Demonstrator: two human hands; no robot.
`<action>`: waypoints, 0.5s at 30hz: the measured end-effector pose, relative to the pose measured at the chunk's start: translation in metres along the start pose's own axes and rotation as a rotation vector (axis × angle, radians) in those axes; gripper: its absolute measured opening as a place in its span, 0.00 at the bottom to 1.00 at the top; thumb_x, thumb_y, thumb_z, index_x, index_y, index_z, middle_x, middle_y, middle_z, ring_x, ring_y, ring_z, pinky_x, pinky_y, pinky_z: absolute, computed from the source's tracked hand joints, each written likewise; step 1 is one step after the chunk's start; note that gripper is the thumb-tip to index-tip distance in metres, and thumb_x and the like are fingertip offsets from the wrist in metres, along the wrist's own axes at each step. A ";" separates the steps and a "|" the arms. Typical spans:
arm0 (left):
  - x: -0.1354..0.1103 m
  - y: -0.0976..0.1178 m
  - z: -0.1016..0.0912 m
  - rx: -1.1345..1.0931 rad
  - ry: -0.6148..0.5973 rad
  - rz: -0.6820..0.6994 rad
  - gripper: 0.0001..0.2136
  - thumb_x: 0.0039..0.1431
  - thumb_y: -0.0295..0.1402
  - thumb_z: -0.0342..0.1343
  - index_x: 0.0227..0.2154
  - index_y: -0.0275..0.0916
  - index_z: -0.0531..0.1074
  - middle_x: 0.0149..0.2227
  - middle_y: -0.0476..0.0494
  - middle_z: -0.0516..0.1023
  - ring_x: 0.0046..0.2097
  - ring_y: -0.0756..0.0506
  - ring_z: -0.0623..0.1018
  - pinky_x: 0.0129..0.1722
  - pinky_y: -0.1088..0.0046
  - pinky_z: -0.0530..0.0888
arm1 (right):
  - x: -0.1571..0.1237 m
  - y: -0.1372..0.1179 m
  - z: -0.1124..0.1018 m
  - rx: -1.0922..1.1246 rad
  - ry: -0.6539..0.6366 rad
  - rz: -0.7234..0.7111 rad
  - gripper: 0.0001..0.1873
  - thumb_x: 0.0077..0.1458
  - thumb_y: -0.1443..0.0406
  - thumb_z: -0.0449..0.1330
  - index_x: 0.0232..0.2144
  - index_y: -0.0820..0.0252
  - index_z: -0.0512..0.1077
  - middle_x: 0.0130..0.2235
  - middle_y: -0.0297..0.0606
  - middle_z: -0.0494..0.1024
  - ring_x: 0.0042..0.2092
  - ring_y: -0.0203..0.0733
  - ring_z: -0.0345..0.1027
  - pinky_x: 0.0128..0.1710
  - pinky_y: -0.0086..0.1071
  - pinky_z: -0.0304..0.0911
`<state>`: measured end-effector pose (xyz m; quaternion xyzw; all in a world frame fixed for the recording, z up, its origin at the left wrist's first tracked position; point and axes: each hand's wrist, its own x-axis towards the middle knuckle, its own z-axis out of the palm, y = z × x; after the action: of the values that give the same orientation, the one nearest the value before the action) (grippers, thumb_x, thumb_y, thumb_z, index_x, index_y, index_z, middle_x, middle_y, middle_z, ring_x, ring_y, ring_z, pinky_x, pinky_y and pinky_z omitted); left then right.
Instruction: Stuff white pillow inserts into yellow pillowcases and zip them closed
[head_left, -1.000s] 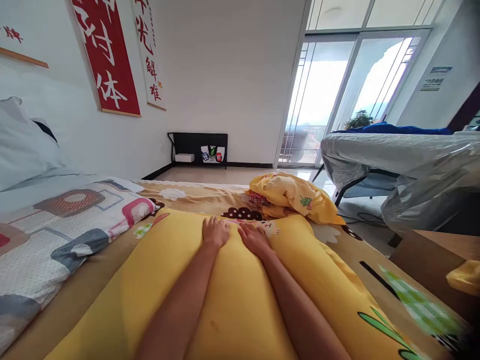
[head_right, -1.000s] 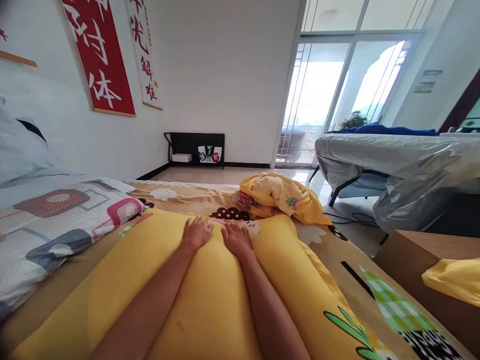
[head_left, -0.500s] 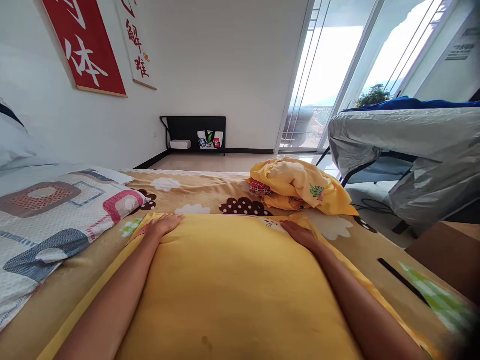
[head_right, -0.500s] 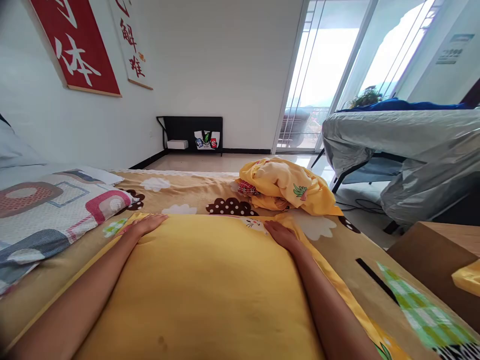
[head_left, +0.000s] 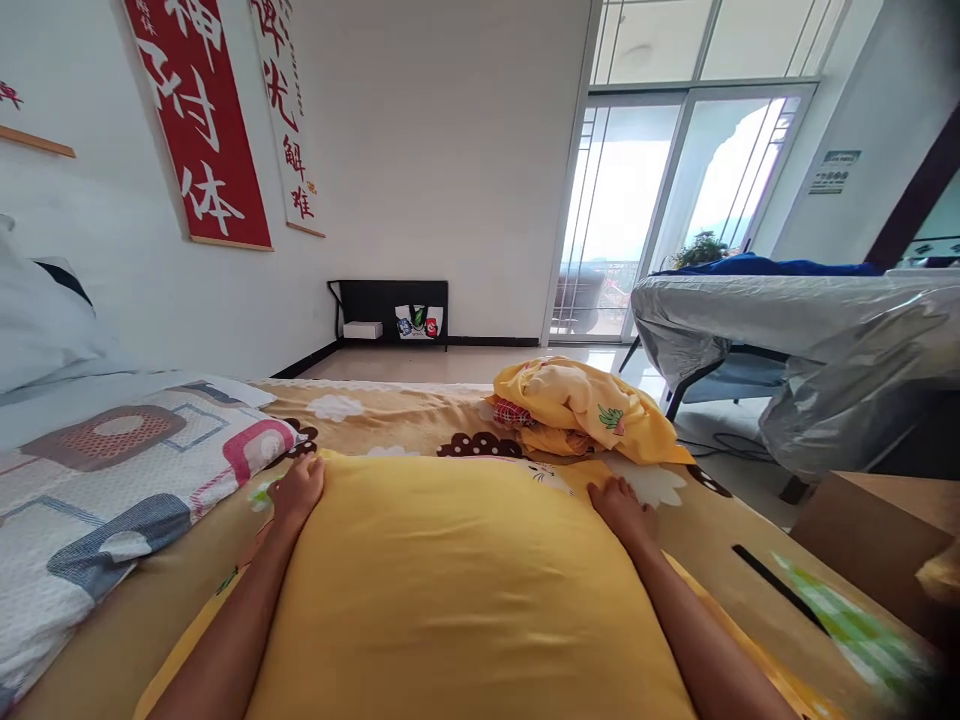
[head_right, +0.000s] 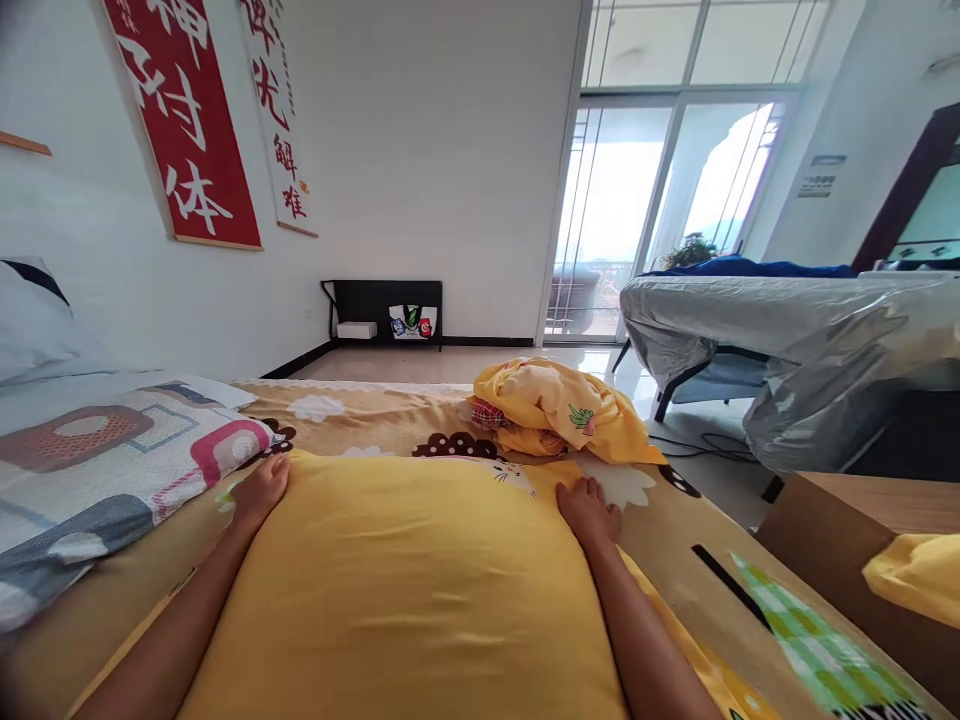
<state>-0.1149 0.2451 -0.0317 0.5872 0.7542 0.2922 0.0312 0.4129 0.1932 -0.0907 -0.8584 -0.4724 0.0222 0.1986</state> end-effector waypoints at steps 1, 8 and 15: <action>-0.010 0.006 -0.012 -0.021 0.059 0.039 0.24 0.66 0.38 0.38 0.57 0.29 0.65 0.62 0.30 0.65 0.63 0.33 0.64 0.61 0.52 0.60 | -0.010 -0.002 -0.010 0.005 0.062 -0.002 0.32 0.61 0.59 0.38 0.62 0.70 0.58 0.67 0.57 0.52 0.66 0.55 0.48 0.60 0.57 0.47; -0.132 0.050 -0.041 -0.084 -0.150 0.825 0.23 0.69 0.43 0.36 0.65 0.52 0.52 0.67 0.50 0.55 0.67 0.46 0.56 0.65 0.57 0.56 | -0.110 0.019 -0.043 0.345 0.182 -0.642 0.31 0.63 0.50 0.39 0.62 0.55 0.61 0.62 0.39 0.65 0.63 0.43 0.58 0.60 0.40 0.58; -0.181 -0.045 -0.027 0.037 -0.145 0.522 0.25 0.67 0.45 0.38 0.66 0.53 0.50 0.68 0.52 0.52 0.68 0.44 0.53 0.65 0.52 0.55 | -0.176 0.166 -0.005 0.197 0.051 -0.510 0.34 0.56 0.46 0.44 0.59 0.50 0.67 0.62 0.33 0.62 0.63 0.51 0.56 0.61 0.50 0.58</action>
<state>-0.1082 0.0645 -0.0843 0.7818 0.5781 0.2335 -0.0020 0.4494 -0.0315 -0.1726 -0.6885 -0.6637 -0.0042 0.2921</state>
